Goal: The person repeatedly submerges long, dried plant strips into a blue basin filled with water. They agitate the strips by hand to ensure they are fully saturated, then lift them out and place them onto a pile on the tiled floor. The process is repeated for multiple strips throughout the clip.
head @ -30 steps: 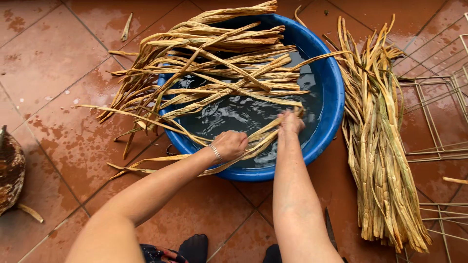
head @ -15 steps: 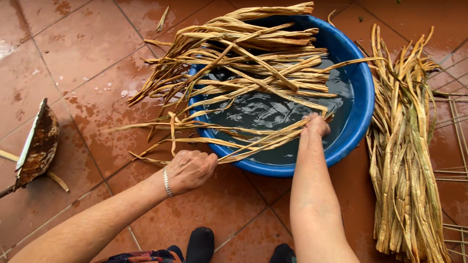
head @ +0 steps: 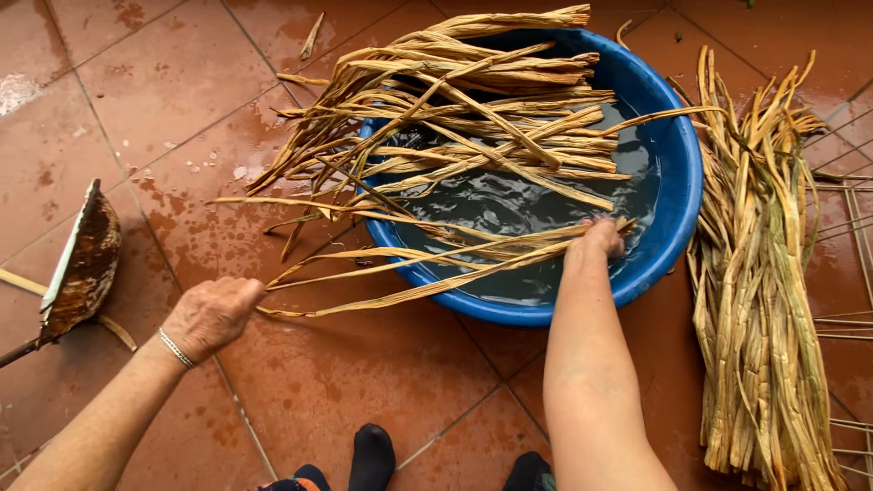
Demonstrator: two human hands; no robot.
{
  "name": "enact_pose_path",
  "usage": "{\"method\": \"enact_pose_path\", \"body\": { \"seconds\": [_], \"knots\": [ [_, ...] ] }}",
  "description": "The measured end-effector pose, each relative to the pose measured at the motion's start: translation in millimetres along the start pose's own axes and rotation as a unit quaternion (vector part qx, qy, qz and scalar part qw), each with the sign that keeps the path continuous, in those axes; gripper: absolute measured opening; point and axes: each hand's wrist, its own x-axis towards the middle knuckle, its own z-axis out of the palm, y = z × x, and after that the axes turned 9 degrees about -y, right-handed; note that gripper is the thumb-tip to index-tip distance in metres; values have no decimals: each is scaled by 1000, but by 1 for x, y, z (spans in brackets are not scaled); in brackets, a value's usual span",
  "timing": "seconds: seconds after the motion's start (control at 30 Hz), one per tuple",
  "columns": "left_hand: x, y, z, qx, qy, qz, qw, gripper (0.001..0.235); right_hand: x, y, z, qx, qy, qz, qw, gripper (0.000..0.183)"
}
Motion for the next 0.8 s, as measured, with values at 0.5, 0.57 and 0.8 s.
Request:
{"method": "enact_pose_path", "body": {
  "seconds": [0.5,0.57,0.8],
  "knots": [
    [106,-8,-50,4,174,-49,984,10,-29,-32,7,21,-241,164,956,23],
    [141,28,-66,-52,273,49,959,10,-44,-37,8,-23,-258,157,953,14],
    [290,209,-56,-230,167,162,945,28,-127,-69,15,-265,-464,152,832,16]
  ]
}}
